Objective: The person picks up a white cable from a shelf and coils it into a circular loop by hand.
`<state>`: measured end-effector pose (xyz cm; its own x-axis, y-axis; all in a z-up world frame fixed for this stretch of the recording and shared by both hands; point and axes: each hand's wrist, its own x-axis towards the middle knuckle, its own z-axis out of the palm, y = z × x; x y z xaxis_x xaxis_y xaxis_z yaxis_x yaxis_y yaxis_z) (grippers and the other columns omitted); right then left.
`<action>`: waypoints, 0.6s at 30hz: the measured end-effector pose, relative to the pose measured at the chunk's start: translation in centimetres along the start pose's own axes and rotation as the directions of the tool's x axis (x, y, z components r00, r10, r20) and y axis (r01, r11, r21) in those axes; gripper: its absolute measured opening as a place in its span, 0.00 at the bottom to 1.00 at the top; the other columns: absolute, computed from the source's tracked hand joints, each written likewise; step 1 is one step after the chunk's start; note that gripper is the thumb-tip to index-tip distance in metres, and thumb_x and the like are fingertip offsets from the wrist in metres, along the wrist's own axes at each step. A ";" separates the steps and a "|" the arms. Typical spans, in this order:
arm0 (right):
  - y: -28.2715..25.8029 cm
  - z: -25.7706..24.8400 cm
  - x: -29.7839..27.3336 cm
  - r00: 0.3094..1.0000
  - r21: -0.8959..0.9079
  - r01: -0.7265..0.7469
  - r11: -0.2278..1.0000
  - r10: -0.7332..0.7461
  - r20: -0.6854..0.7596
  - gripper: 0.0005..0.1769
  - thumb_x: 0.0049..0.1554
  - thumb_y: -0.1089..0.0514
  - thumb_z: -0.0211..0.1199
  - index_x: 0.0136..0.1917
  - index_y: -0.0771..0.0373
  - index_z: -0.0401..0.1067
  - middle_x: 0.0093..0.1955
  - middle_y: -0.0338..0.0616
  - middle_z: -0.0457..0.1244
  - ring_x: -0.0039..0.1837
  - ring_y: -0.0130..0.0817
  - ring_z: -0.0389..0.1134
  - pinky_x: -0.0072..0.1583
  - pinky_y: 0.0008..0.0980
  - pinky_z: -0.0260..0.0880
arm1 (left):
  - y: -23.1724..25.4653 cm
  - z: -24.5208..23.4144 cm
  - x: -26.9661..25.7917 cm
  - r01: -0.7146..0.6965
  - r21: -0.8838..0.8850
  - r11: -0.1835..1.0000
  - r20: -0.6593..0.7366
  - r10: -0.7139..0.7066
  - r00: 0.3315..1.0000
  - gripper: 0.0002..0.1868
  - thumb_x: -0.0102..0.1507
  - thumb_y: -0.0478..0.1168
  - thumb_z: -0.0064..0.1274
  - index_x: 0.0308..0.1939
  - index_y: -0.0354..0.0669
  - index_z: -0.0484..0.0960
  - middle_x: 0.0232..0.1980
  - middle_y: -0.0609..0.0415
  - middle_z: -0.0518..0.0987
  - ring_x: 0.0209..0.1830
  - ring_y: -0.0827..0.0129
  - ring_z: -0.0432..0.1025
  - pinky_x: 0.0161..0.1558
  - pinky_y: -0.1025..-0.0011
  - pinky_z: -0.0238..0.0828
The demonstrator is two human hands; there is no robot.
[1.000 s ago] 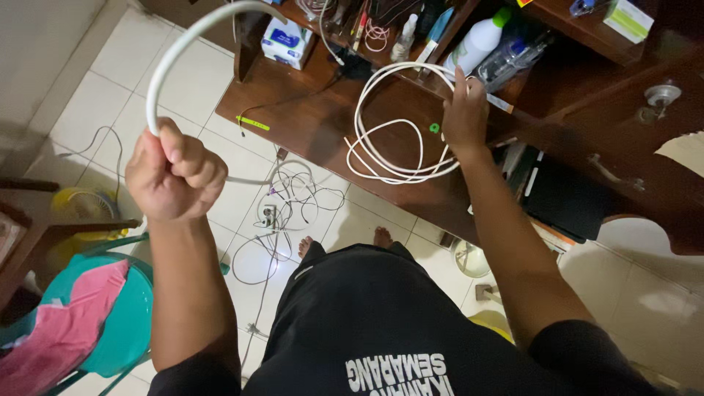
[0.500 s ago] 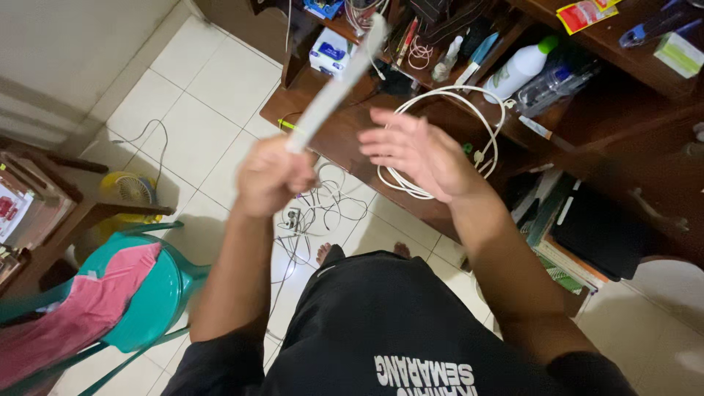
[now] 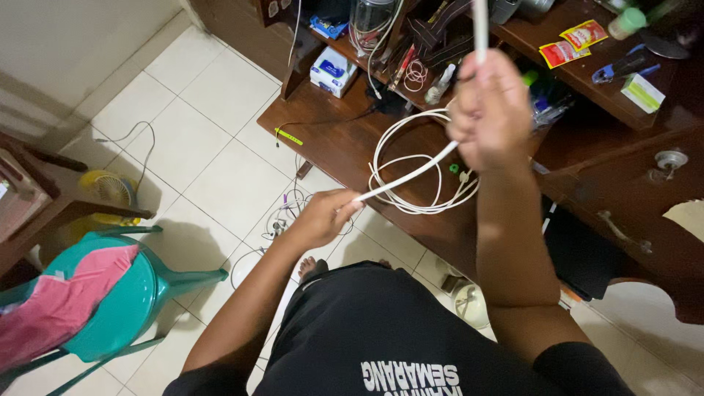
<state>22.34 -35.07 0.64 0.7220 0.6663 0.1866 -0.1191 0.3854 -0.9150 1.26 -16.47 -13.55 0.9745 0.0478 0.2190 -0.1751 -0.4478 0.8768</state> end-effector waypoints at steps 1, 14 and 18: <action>-0.9 -0.7 -0.2 1.000 -0.017 0.015 1.000 -0.015 0.005 0.12 0.76 0.52 0.42 0.55 0.60 0.62 0.30 0.31 0.46 0.28 0.19 0.41 0.30 0.23 0.40 | -0.3 -0.3 0.0 0.004 0.018 1.000 -0.025 -0.003 1.000 0.09 0.71 0.42 0.51 0.43 0.41 0.81 0.30 0.48 0.77 0.27 0.61 0.73 0.32 0.64 0.70; 0.4 -1.1 -0.9 0.900 -0.158 -0.031 0.987 0.096 0.424 0.17 0.73 0.51 0.47 0.49 0.65 0.64 0.32 0.32 0.48 0.32 0.19 0.45 0.34 0.23 0.45 | 9.8 -3.9 5.9 -0.285 0.000 0.959 -0.432 0.257 0.865 0.17 0.72 0.38 0.54 0.64 0.41 0.76 0.56 0.52 0.78 0.53 0.68 0.76 0.56 0.72 0.75; 2.8 -2.1 -1.2 0.856 0.062 -0.204 0.977 0.147 0.496 0.15 0.72 0.52 0.51 0.49 0.66 0.66 0.34 0.31 0.49 0.34 0.20 0.46 0.38 0.24 0.45 | 14.1 -5.4 8.6 -0.403 -0.163 0.901 -0.368 0.323 0.872 0.22 0.70 0.36 0.52 0.67 0.42 0.68 0.58 0.50 0.79 0.52 0.70 0.76 0.54 0.74 0.76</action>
<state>22.60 -36.13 -2.90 0.2622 0.9436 0.2021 -0.3062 0.2800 -0.9099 6.43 -17.55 3.04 0.7417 0.2252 0.6318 -0.5731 -0.2767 0.7714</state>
